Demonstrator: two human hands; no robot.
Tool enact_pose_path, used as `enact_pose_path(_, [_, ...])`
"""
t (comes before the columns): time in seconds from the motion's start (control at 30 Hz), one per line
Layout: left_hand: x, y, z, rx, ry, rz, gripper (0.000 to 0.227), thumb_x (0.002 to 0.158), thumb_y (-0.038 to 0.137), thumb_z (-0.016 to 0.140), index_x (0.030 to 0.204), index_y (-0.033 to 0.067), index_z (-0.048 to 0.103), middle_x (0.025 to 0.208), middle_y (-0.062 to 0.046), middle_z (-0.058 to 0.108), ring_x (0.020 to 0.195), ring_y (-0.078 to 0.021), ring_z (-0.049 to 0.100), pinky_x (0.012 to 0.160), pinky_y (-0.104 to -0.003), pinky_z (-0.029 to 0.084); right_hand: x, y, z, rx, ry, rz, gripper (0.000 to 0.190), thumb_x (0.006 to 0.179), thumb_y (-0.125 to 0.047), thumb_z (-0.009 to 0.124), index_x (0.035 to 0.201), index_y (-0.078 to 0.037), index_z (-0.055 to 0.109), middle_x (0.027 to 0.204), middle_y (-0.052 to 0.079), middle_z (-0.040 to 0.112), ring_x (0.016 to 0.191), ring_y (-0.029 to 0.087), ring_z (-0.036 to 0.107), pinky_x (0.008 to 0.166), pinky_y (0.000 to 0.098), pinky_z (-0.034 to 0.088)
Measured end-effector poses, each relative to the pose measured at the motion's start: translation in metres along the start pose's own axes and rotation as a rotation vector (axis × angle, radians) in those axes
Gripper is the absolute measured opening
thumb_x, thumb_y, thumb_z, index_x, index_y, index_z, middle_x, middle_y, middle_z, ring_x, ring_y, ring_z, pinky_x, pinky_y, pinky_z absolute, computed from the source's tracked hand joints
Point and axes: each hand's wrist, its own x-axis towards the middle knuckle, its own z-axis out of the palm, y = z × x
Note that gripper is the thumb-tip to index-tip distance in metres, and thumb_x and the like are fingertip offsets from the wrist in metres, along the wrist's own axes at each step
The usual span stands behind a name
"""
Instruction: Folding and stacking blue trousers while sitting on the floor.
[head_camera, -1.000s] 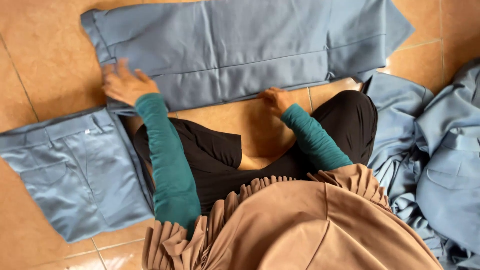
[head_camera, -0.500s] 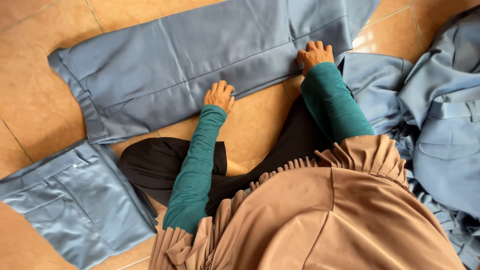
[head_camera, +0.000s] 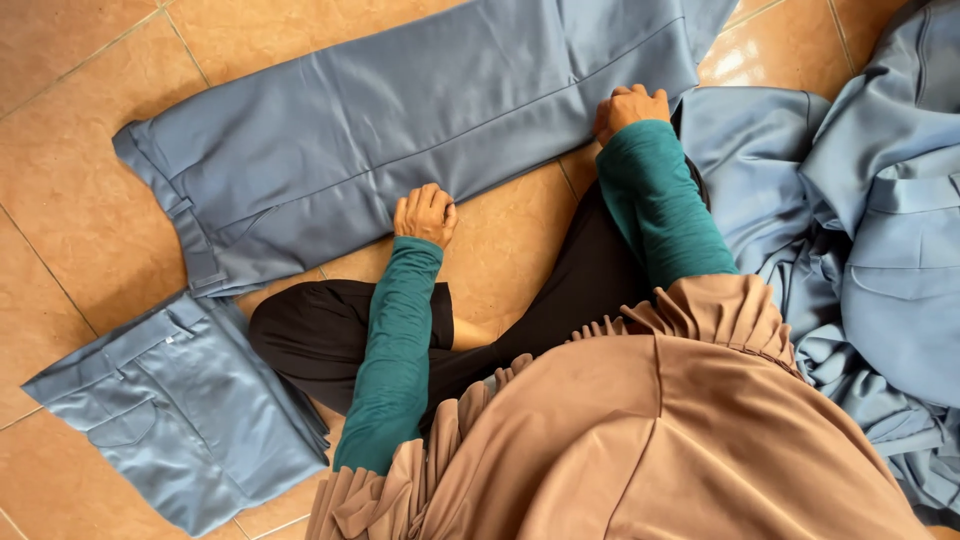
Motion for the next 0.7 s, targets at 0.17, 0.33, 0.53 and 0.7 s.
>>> enact_pose_path(0.17, [-0.009, 0.003, 0.01, -0.023, -0.084, -0.053, 0.014, 0.076, 0.025, 0.072, 0.088, 0.0209, 0.065, 0.089, 0.003, 0.059, 0.074, -0.0221, 0.054, 0.063, -0.037, 0.039, 0.001, -0.001, -0.041, 0.304, -0.248, 0.175, 0.032, 0.092, -0.036, 0.055, 0.116, -0.038, 0.076, 0.123, 0.0, 0.067, 0.12, 0.028, 0.059, 0.099, 0.0477, 0.044])
enact_pose_path(0.33, [0.002, 0.024, 0.025, -0.091, -0.12, -0.092, 0.035, 0.087, 0.043, 0.069, 0.114, 0.02, 0.071, 0.109, -0.002, 0.063, 0.086, -0.025, 0.06, 0.065, -0.04, 0.043, 0.018, 0.071, 0.009, 1.434, 0.859, 0.411, 0.003, 0.083, -0.021, 0.081, 0.086, -0.021, 0.081, 0.073, -0.006, 0.071, 0.064, 0.007, 0.062, 0.052, 0.0232, 0.057])
enact_pose_path(0.53, [0.048, 0.084, 0.09, -0.323, -0.13, -0.086, 0.036, 0.09, 0.031, 0.068, 0.124, 0.0197, 0.067, 0.126, -0.009, 0.06, 0.1, -0.0331, 0.064, 0.078, -0.048, 0.056, 0.089, 0.17, 0.113, 0.959, 0.871, 0.763, 0.033, 0.078, -0.038, 0.072, 0.105, -0.02, 0.079, 0.097, -0.004, 0.079, 0.084, 0.015, 0.072, 0.086, 0.031, 0.056])
enact_pose_path(0.7, [0.084, 0.144, 0.14, -0.478, -0.368, -0.229, 0.046, 0.089, 0.018, 0.067, 0.133, 0.0233, 0.058, 0.142, -0.011, 0.05, 0.113, -0.035, 0.06, 0.083, -0.051, 0.059, 0.066, 0.107, 0.011, 0.84, 0.151, 0.926, 0.064, 0.077, -0.051, 0.081, 0.125, -0.017, 0.058, 0.134, 0.007, 0.053, 0.128, 0.032, 0.048, 0.103, 0.0496, 0.05])
